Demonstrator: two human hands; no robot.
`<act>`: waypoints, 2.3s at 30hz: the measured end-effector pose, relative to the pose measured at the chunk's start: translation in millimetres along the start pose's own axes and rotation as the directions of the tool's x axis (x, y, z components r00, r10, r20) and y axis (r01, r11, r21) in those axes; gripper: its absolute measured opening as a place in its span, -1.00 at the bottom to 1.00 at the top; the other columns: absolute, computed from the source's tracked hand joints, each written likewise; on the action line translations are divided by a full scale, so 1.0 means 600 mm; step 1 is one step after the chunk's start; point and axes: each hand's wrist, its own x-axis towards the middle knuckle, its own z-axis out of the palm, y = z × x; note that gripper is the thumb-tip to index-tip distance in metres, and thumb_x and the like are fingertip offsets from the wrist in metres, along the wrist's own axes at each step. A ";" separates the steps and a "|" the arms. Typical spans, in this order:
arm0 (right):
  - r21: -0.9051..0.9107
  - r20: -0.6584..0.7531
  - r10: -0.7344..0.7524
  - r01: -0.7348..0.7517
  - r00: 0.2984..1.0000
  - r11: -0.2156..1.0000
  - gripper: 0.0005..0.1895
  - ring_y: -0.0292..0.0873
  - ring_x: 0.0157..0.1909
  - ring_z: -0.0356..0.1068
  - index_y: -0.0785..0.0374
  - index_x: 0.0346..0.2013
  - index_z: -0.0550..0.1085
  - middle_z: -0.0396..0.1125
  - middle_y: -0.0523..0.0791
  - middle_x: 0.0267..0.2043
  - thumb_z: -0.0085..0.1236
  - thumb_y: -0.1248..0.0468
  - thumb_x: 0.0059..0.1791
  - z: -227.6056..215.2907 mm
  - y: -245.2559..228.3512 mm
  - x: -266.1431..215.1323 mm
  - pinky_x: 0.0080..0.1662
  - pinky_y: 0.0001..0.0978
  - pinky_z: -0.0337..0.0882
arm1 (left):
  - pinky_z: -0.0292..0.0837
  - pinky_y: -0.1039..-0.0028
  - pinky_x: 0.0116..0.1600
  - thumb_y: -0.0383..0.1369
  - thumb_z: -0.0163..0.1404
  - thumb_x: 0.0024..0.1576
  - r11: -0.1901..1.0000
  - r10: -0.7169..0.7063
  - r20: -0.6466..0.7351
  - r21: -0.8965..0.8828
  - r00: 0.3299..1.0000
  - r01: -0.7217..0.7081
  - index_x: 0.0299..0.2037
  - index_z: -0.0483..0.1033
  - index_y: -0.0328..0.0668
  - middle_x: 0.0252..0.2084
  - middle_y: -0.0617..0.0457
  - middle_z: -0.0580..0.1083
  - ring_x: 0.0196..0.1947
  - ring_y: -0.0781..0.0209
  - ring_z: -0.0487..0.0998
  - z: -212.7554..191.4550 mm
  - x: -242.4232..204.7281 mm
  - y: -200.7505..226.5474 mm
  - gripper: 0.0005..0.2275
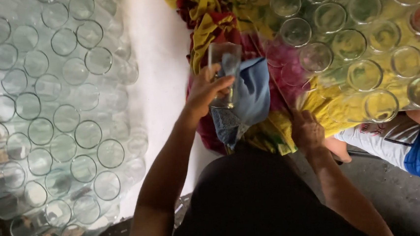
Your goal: The person wipes and polishes glass cups one by one with a cloth, placing each finished glass onto a table surface next to others.
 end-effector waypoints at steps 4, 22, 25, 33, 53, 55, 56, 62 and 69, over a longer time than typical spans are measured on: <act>-0.074 -0.003 -0.071 0.071 0.997 0.995 -0.63 0.01 -0.07 0.47 -0.06 0.15 0.44 0.35 -0.13 -0.14 0.04 0.14 0.02 0.057 0.048 -0.003 -0.12 -0.02 0.59 | 0.66 0.17 -0.19 -0.08 0.41 -0.09 0.960 -0.077 0.046 0.274 0.996 0.062 0.33 0.23 -0.51 0.09 -0.51 0.36 -0.25 -0.15 0.66 0.025 -0.014 0.043 -0.11; 0.727 0.522 0.012 -0.453 0.853 0.517 -0.67 -0.23 -0.44 0.32 0.28 0.03 0.65 0.44 -0.07 -0.47 0.15 0.26 0.02 -0.211 -0.065 -0.093 -0.25 -0.42 0.32 | 0.60 0.20 0.12 -0.36 0.10 0.20 0.916 0.400 0.325 -0.167 0.857 -0.364 0.32 0.22 -0.26 0.03 -0.15 0.45 -0.04 -0.02 0.59 -0.065 -0.112 0.263 -0.50; 0.711 0.549 -0.017 -0.456 0.836 0.535 -0.60 -0.23 -0.37 0.29 0.22 0.11 0.63 0.47 -0.08 -0.36 0.11 0.28 0.00 -0.221 -0.083 -0.067 -0.23 -0.42 0.29 | 0.55 0.16 0.31 -0.29 0.21 0.18 0.892 0.451 0.472 -0.217 0.757 -0.396 0.44 0.11 -0.21 0.18 -0.13 0.42 0.11 -0.01 0.56 -0.082 -0.133 0.284 -0.34; 0.783 0.355 0.116 -0.363 0.928 0.505 -0.62 -0.24 -0.30 0.30 0.25 0.15 0.60 0.47 -0.06 -0.31 0.19 0.37 0.03 -0.336 -0.081 -0.033 -0.24 -0.43 0.26 | 0.51 0.30 0.23 -0.76 0.25 0.00 0.709 0.584 0.464 0.110 0.666 -0.697 0.48 0.20 0.48 0.53 -0.02 0.18 0.15 0.05 0.52 -0.139 -0.237 0.271 -0.08; 0.950 -0.060 -0.319 0.152 0.946 0.272 -0.70 -0.40 -0.40 0.34 0.24 0.00 0.64 0.59 -0.19 -0.24 0.21 0.38 -0.03 -0.344 -0.171 -0.008 -0.32 -0.59 0.35 | -0.59 -0.47 0.39 -1.07 -0.05 0.10 -0.599 0.114 0.708 0.609 0.697 -0.520 0.56 -0.34 0.08 0.63 -0.09 -0.21 0.60 -0.16 -0.29 -0.012 -0.261 0.405 0.02; 0.983 -0.007 -0.257 0.054 0.966 0.176 -0.68 -0.38 -0.36 0.33 0.30 0.04 0.62 0.54 -0.18 -0.24 0.21 0.38 -0.02 -0.308 -0.172 -0.015 -0.30 -0.58 0.34 | -0.54 -0.16 0.58 -0.50 0.05 0.13 -0.185 0.509 0.593 0.784 0.625 -0.593 0.56 -0.35 -0.11 0.64 -0.12 -0.25 0.65 -0.10 -0.32 -0.035 -0.235 0.371 -0.13; 0.996 0.055 -0.204 -0.040 0.977 0.079 -0.66 -0.36 -0.32 0.31 0.36 0.07 0.60 0.50 -0.16 -0.24 0.20 0.38 -0.01 -0.289 -0.175 -0.020 -0.28 -0.58 0.33 | -0.49 0.14 0.78 0.07 0.15 0.15 0.266 0.771 0.264 0.693 0.579 -0.670 0.56 -0.36 -0.29 0.65 -0.14 -0.30 0.71 -0.05 -0.34 -0.047 -0.222 0.355 0.02; 0.935 0.352 -0.185 -0.354 0.917 0.023 -0.73 -0.26 -0.55 0.18 0.41 0.00 0.63 0.30 -0.05 -0.54 0.17 0.45 0.01 -0.268 -0.238 -0.012 -0.48 -0.47 0.16 | 0.56 0.28 -0.02 -0.21 0.32 0.08 0.690 0.545 0.108 -0.621 0.831 -0.371 -0.03 0.53 -0.33 -0.17 -0.02 0.60 -0.15 0.06 0.64 -0.008 -0.095 0.106 -0.61; 0.717 0.454 -0.071 -0.317 0.888 0.620 -0.53 -0.37 0.26 0.40 0.00 0.16 0.59 0.52 -0.22 0.21 0.19 0.24 -0.07 -0.384 -0.180 -0.047 0.29 -0.48 0.27 | 0.43 0.24 0.25 -0.20 0.09 0.20 0.607 0.145 -0.014 -0.788 0.989 -0.100 0.11 0.51 -0.22 0.03 -0.10 0.56 0.05 -0.03 0.56 -0.057 -0.066 0.088 -0.65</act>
